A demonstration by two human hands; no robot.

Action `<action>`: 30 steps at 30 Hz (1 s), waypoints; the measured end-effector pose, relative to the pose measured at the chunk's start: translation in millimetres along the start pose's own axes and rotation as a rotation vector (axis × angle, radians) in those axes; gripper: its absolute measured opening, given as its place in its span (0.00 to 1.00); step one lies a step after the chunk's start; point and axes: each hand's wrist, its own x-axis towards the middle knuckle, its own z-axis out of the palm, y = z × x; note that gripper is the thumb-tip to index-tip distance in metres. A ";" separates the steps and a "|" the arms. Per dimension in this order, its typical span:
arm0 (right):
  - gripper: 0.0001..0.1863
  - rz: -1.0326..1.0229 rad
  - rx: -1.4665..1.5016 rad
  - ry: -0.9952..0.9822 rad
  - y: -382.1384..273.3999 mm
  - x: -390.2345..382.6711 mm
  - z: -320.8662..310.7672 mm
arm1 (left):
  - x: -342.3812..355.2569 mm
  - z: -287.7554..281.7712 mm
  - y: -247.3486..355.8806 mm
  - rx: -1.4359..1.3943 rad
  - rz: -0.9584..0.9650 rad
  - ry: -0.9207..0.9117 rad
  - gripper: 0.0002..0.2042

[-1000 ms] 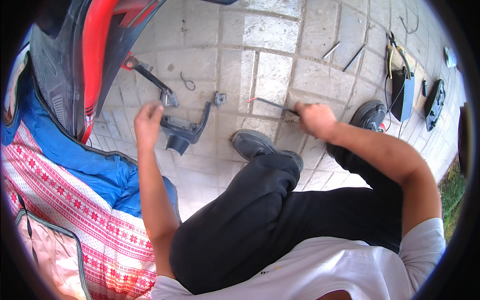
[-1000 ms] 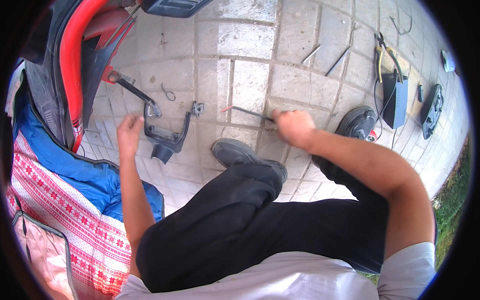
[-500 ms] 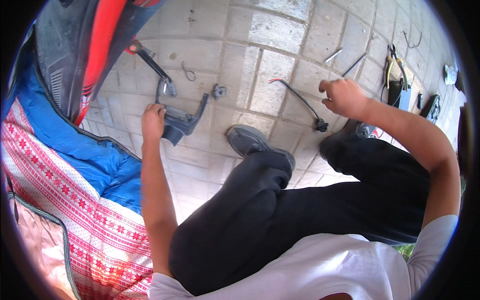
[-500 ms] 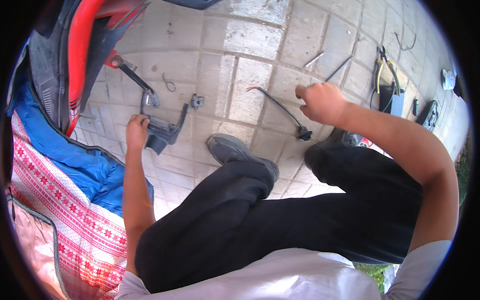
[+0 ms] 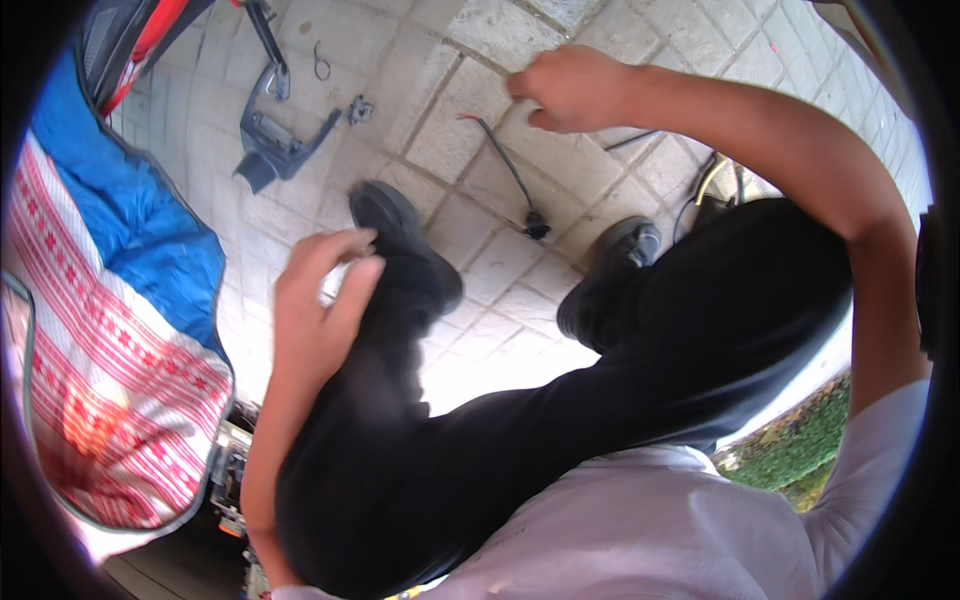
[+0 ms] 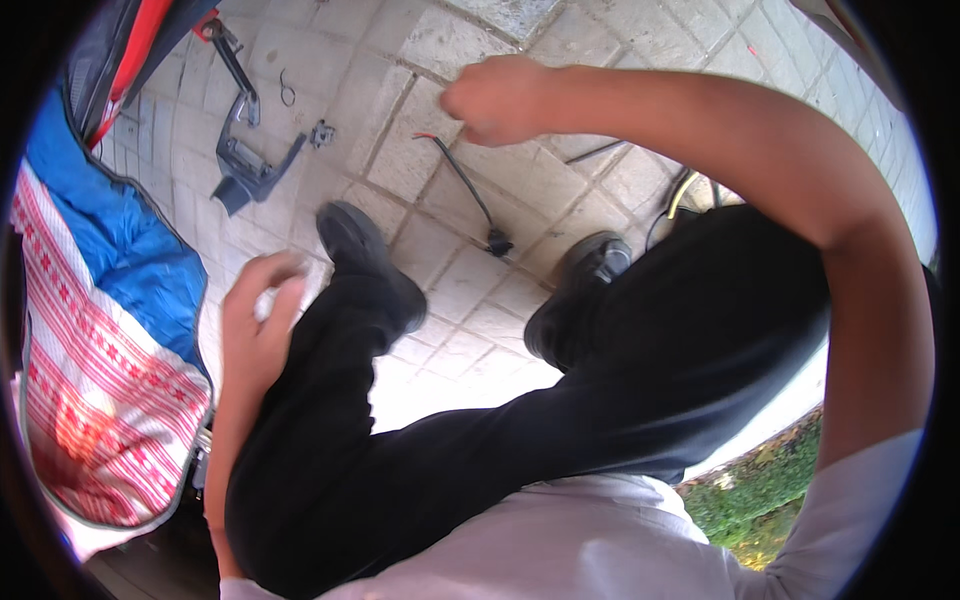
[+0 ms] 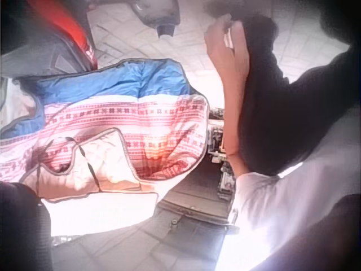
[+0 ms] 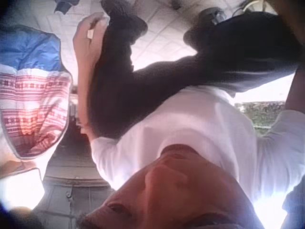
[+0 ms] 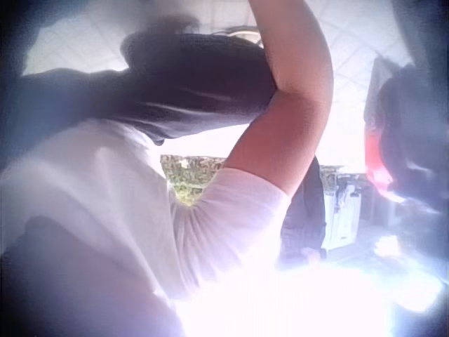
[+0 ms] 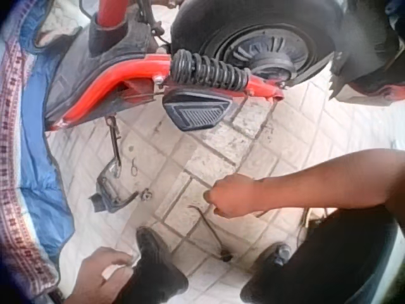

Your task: The person sits on the ground and uses a screwdriver to remove and reattach screws on the red scooter's body panels. They also handle and connect wires under the seat area.

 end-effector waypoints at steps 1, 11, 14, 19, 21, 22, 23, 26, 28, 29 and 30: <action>0.14 -0.040 -0.037 0.003 -8.7 2.8 -1.8 | -20.5 -9.7 5.8 0.045 -0.005 0.051 0.11; 0.13 -0.130 0.097 -0.036 -2.1 -2.1 50.7 | -122.1 43.7 -110.9 -0.226 -0.464 0.204 0.10; 0.14 -0.027 0.123 -0.131 -5.1 -17.5 62.7 | -115.2 111.3 -165.0 -0.074 -0.293 0.162 0.07; 0.14 0.136 0.203 -0.154 -28.7 -41.8 77.7 | -64.0 179.1 -230.7 0.126 0.073 0.089 0.13; 0.14 0.149 0.212 -0.126 -40.8 -53.2 73.9 | -54.3 183.8 -251.8 0.225 0.132 0.028 0.13; 0.13 0.127 0.171 -0.088 -42.1 -60.0 75.1 | -42.4 185.4 -258.4 0.275 0.169 0.014 0.12; 0.15 0.172 0.202 -0.097 -46.5 -65.7 76.3 | -36.6 184.2 -270.6 0.397 0.135 -0.096 0.11; 0.18 0.144 0.152 -0.067 -40.7 -81.7 98.1 | -31.2 187.4 -274.5 0.161 -0.124 -0.137 0.11; 0.19 0.014 0.192 -0.047 -34.7 -87.6 108.6 | -23.7 204.8 -313.4 0.537 0.317 -0.199 0.08; 0.19 -0.031 0.175 -0.030 -36.7 -89.2 107.3 | -22.3 205.5 -305.7 0.627 0.392 -0.196 0.07; 0.21 0.043 0.108 -0.192 -43.3 -78.3 91.6 | -26.8 206.7 -306.4 0.677 0.385 -0.211 0.05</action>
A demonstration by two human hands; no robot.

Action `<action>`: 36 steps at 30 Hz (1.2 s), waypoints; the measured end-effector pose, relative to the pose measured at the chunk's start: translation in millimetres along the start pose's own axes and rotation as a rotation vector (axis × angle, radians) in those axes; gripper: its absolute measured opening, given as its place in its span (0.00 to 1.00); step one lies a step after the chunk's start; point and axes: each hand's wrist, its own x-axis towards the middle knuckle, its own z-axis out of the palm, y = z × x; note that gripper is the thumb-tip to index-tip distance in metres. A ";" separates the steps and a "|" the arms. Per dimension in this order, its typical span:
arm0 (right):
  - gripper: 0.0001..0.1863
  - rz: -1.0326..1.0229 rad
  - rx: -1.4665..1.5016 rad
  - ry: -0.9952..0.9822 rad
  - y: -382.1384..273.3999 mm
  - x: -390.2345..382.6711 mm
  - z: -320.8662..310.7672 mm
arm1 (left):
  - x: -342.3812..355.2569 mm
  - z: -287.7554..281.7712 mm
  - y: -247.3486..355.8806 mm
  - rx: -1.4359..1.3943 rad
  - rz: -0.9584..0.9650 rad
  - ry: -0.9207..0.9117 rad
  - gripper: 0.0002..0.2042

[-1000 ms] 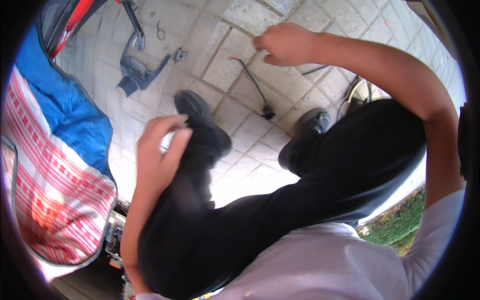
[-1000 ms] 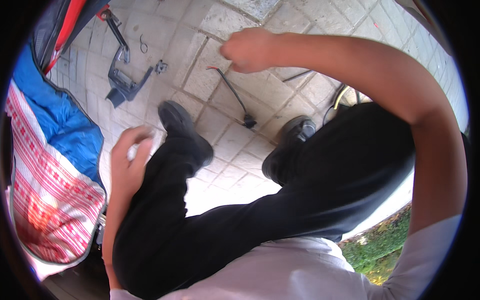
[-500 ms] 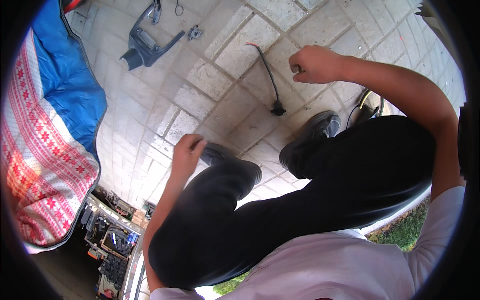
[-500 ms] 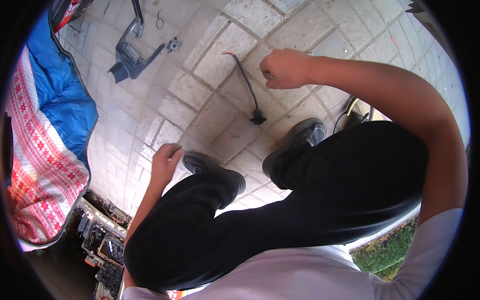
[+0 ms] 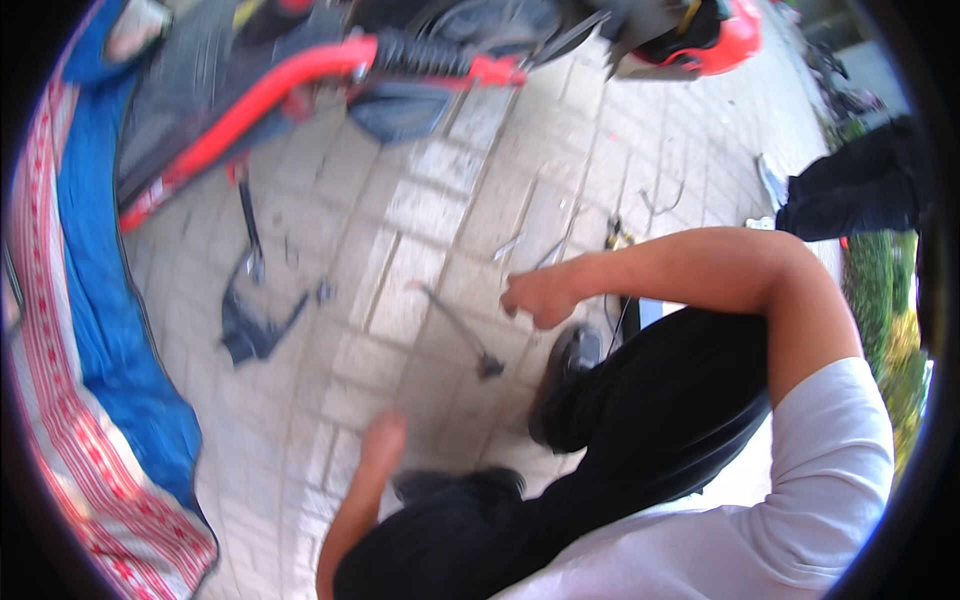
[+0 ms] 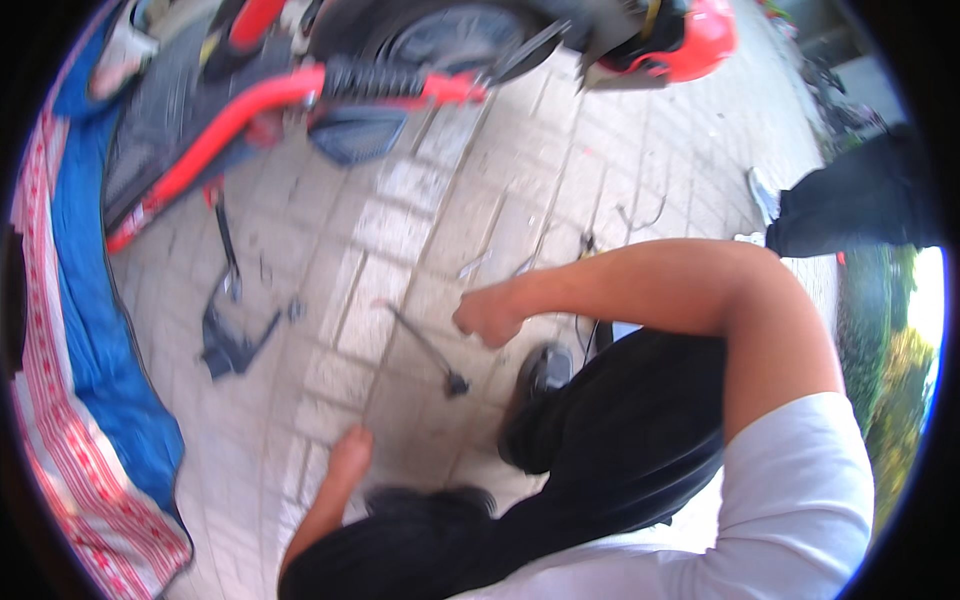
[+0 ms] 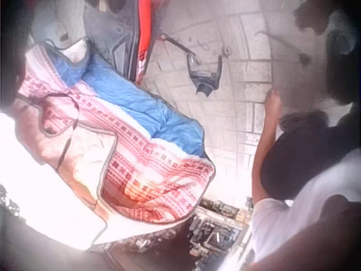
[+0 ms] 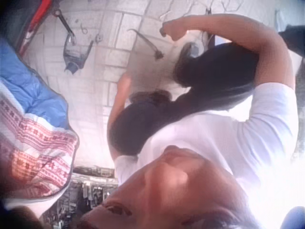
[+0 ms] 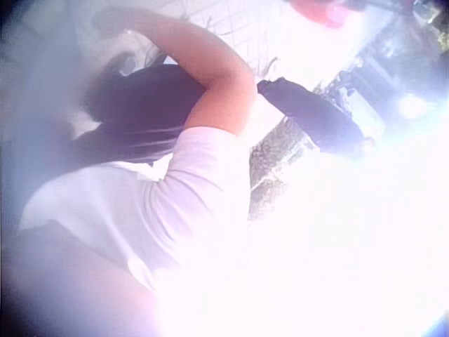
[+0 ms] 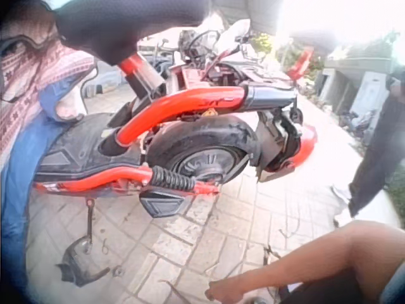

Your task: The person sits on the ground and uses a screwdriver to remove and reattach screws on the red scooter's body panels. They also handle and connect wires under the seat area.

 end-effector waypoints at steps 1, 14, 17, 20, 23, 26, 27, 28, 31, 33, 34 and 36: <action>0.24 0.100 -0.039 -0.151 -6.1 4.3 -16.7 | 3.1 -4.1 5.4 0.039 -0.027 -0.004 0.05; 0.27 -0.098 0.553 0.658 1.5 -58.0 -178.5 | 86.6 -407.6 81.7 -0.714 -0.280 0.492 0.07; 0.24 -0.432 1.015 0.673 -31.3 -90.6 -207.2 | 120.2 -491.0 128.7 -1.134 -0.249 0.610 0.11; 0.23 -0.617 1.152 0.880 -50.6 -121.9 -206.9 | 155.9 -518.0 170.0 -1.436 -0.174 0.565 0.11; 0.22 -0.667 0.857 1.195 -49.8 -127.0 -209.6 | 177.2 -526.7 190.8 -1.824 -0.028 0.455 0.11; 0.22 -0.612 0.382 1.403 -21.6 -124.2 -220.8 | 204.8 -529.0 195.2 -1.945 0.117 0.402 0.10; 0.22 -0.611 0.347 1.446 -16.6 -123.2 -221.9 | 214.6 -527.4 192.8 -1.992 0.166 0.369 0.10; 0.23 -0.607 0.312 1.491 -12.5 -122.8 -222.2 | 224.1 -525.0 189.5 -2.037 0.214 0.331 0.11; 0.24 -0.558 0.293 1.637 -6.2 -111.3 -213.4 | 247.0 -514.7 179.9 -2.104 0.300 0.219 0.12; 0.24 -0.492 0.367 1.704 -7.4 -102.7 -200.8 | 259.8 -508.3 176.7 -2.102 0.306 0.170 0.13; 0.24 -0.473 0.376 1.766 -8.5 -98.0 -196.0 | 265.3 -507.0 175.1 -2.101 0.319 0.127 0.13; 0.24 -0.437 0.389 1.892 -10.5 -84.0 -188.0 | 274.6 -503.5 169.8 -2.093 0.345 0.043 0.13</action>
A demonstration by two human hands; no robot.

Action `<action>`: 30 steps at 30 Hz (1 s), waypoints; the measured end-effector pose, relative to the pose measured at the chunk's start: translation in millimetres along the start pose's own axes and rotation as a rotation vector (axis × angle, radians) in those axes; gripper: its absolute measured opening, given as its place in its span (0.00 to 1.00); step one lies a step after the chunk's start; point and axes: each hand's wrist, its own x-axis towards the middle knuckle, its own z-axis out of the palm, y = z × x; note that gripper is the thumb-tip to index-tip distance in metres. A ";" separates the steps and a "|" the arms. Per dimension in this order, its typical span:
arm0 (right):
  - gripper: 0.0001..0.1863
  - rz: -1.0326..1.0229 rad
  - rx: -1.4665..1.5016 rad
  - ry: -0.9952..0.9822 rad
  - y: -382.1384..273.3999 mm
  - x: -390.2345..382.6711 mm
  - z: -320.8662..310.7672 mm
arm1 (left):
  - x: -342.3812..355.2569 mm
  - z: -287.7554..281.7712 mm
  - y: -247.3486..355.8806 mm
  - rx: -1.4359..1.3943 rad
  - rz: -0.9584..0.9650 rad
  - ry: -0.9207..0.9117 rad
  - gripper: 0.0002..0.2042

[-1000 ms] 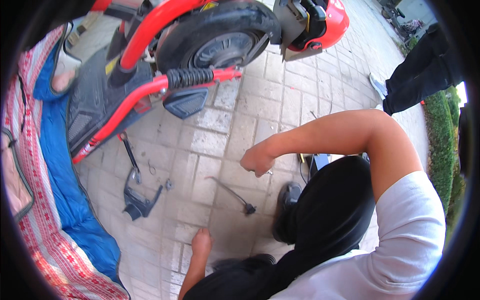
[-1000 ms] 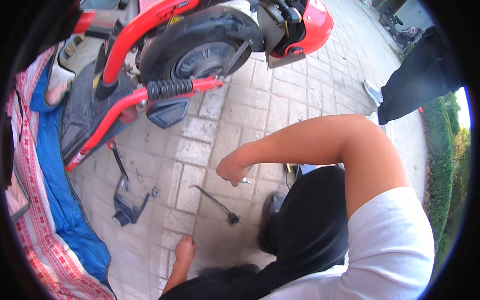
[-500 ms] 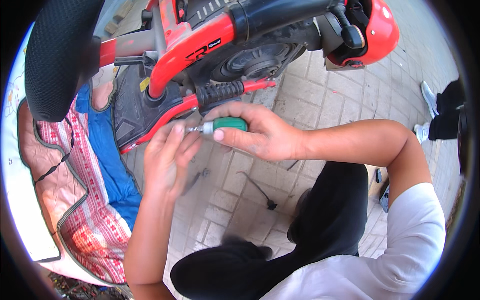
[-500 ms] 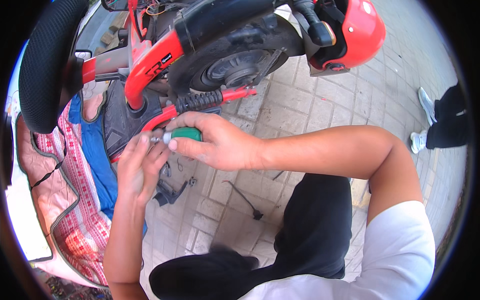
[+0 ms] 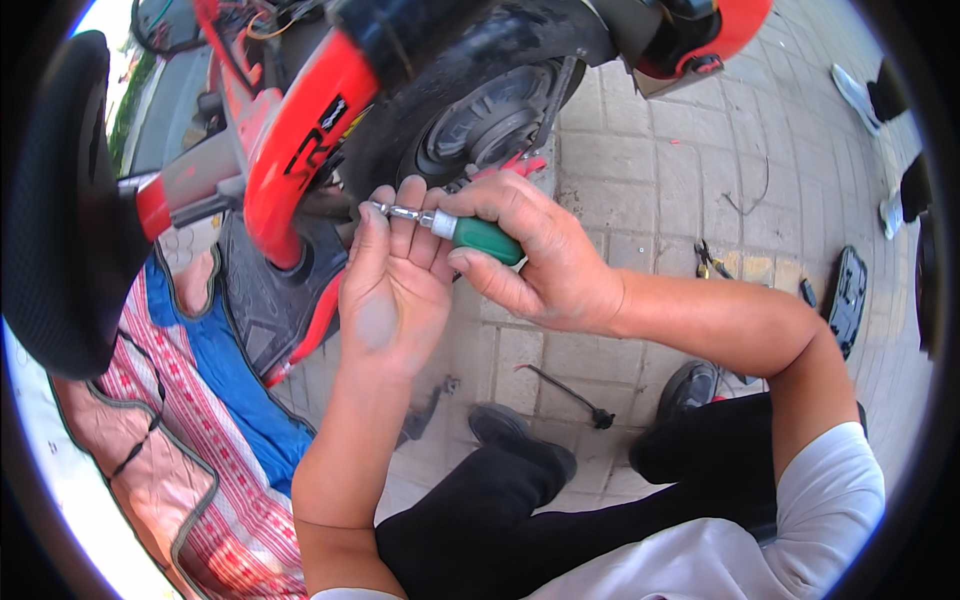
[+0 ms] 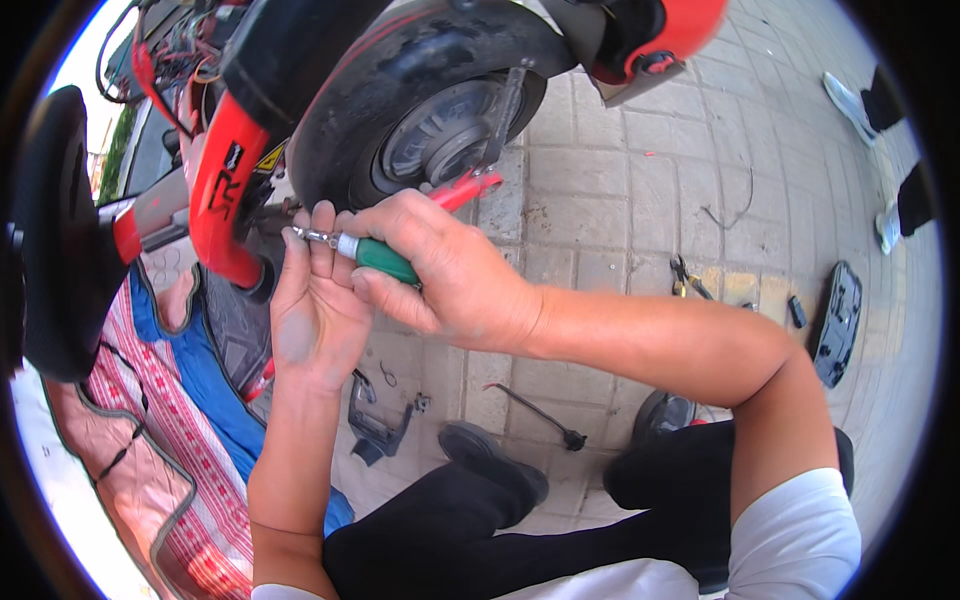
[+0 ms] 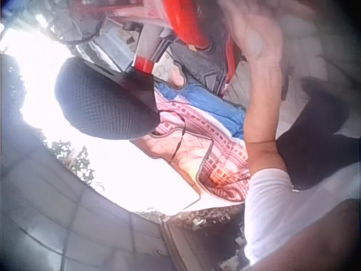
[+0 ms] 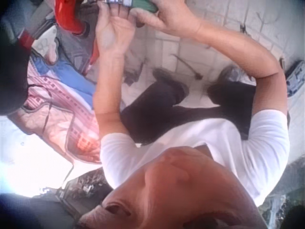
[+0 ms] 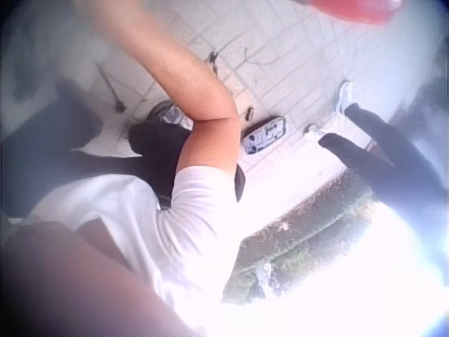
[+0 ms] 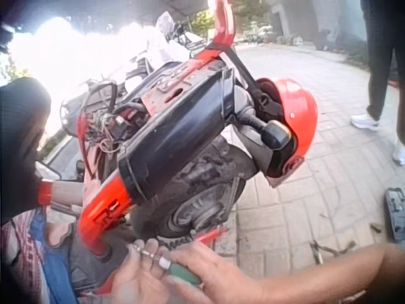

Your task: The person sits on the ground and uses a screwdriver to remove and reattach screws on the red scooter's body panels. They also handle and connect wires under the seat area.

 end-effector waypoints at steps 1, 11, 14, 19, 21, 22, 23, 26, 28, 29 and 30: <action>0.24 0.002 -0.009 0.045 -0.3 -4.1 4.3 | 3.4 -3.3 0.1 0.034 0.001 -0.014 0.13; 0.26 0.058 -0.301 0.236 -21.4 -9.6 26.3 | 25.1 -6.3 -2.7 0.136 0.049 -0.067 0.12; 0.22 0.049 -0.236 0.307 -18.2 -9.0 34.2 | 24.6 -15.9 1.6 0.255 0.084 -0.041 0.13; 0.16 0.759 0.789 0.425 -53.0 -2.5 48.6 | 16.4 -20.6 10.2 0.312 0.100 -0.107 0.13; 0.15 0.811 1.091 0.484 -52.4 -1.7 54.2 | 16.8 -18.6 10.1 0.298 0.098 -0.098 0.12; 0.17 0.726 0.832 0.477 -50.8 -4.1 62.7 | 17.4 -15.7 7.9 0.337 0.143 -0.052 0.13; 0.18 0.558 0.615 0.496 -38.2 -5.6 73.2 | 18.9 -13.3 9.7 0.340 0.145 -0.043 0.14; 0.22 0.288 0.243 0.496 -16.3 -3.8 92.1 | 21.8 -10.3 17.0 0.372 0.163 -0.007 0.16; 0.21 0.298 0.238 0.495 -14.8 1.2 93.1 | 24.4 -7.8 17.3 0.364 0.183 -0.002 0.16; 0.21 0.303 0.235 0.495 -13.0 3.5 93.6 | 25.8 -7.2 17.8 0.360 0.193 0.000 0.16; 0.21 0.301 0.243 0.493 -12.2 5.6 94.9 | 26.8 -9.5 21.7 0.351 0.184 -0.012 0.16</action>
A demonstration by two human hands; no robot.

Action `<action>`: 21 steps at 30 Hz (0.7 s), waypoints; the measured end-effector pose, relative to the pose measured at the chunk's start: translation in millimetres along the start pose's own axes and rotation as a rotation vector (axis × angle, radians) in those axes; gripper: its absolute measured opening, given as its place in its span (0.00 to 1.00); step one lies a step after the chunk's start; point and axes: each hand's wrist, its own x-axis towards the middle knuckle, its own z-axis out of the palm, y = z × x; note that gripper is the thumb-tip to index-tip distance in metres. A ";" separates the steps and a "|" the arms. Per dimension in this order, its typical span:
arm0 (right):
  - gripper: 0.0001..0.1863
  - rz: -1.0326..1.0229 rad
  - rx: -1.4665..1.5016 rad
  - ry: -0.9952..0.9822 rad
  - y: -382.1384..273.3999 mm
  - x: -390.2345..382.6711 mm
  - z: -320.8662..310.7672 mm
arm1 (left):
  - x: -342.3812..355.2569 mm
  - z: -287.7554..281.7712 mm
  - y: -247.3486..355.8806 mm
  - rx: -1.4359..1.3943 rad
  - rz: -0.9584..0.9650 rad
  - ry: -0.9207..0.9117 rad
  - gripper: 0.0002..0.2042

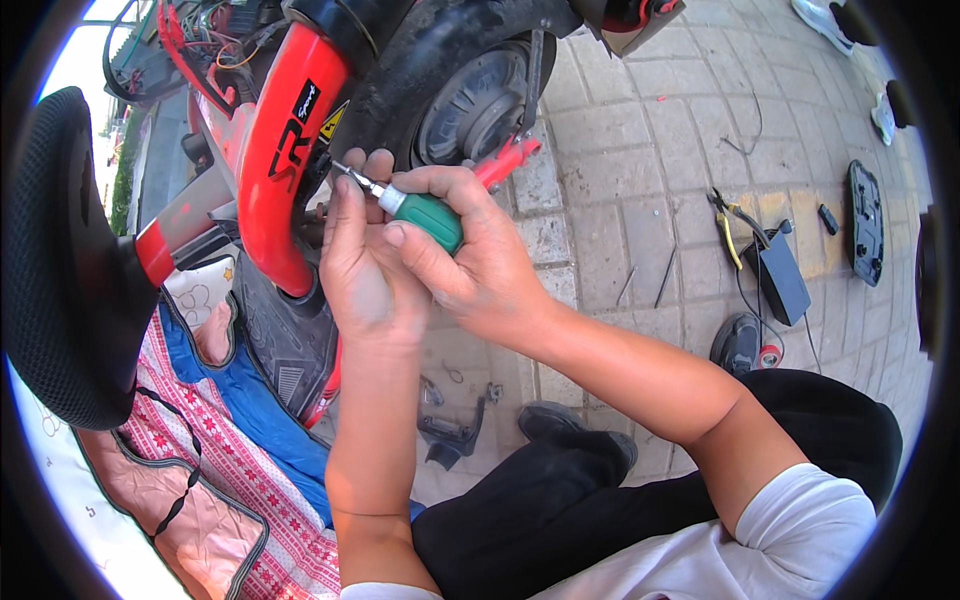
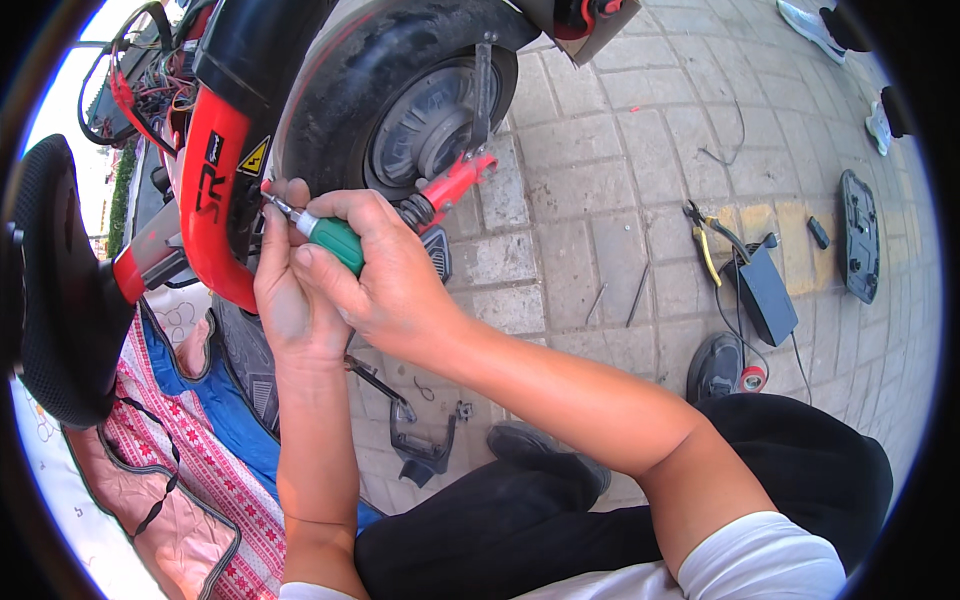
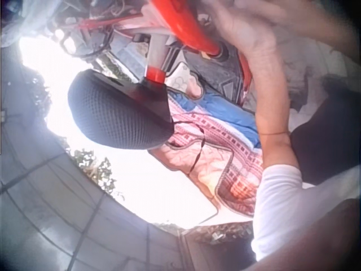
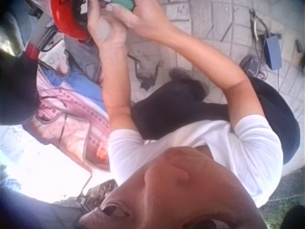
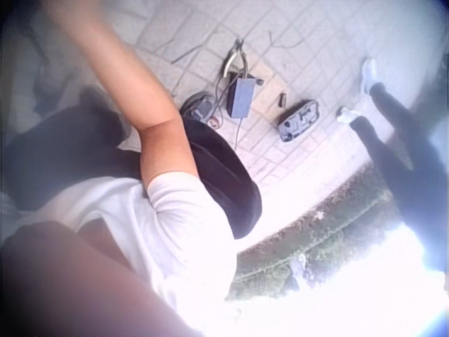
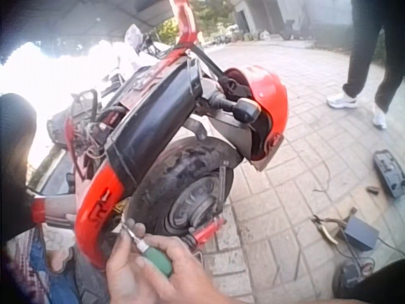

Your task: The person sits on the ground and uses a screwdriver to remove and reattach screws on the red scooter's body panels. They also handle and connect wires under the seat area.

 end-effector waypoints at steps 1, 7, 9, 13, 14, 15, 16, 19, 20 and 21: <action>0.21 0.001 0.007 -0.003 1.0 1.2 1.9 | 0.7 -1.2 3.1 -0.012 0.000 -0.026 0.16; 0.20 -0.045 0.002 0.002 4.8 6.9 5.3 | 2.2 0.3 8.6 0.039 0.002 -0.013 0.17; 0.20 -0.073 -0.002 0.017 6.7 8.4 8.2 | 1.5 4.5 10.7 0.063 0.005 0.011 0.18; 0.21 -0.177 -0.070 0.049 17.0 10.7 12.5 | -1.0 13.4 11.0 0.106 0.032 0.044 0.21; 0.21 -0.207 -0.094 0.055 18.5 11.1 13.2 | -2.0 16.6 11.9 0.145 0.044 0.049 0.21; 0.21 -0.180 -0.060 0.050 18.6 10.6 13.7 | -2.6 19.6 11.9 0.180 0.055 0.054 0.22; 0.21 -0.154 -0.026 0.045 17.3 10.0 14.5 | -3.2 21.4 11.7 0.216 0.066 0.058 0.22; 0.20 0.021 0.277 0.033 11.3 10.0 15.7 | -5.6 19.1 16.8 0.232 0.041 0.016 0.20; 0.20 0.095 0.411 0.031 10.6 9.9 15.8 | -3.8 14.2 16.1 0.213 0.053 -0.037 0.23; 0.20 0.070 0.384 0.028 12.3 8.8 17.3 | -4.3 11.8 17.6 0.171 0.025 -0.052 0.24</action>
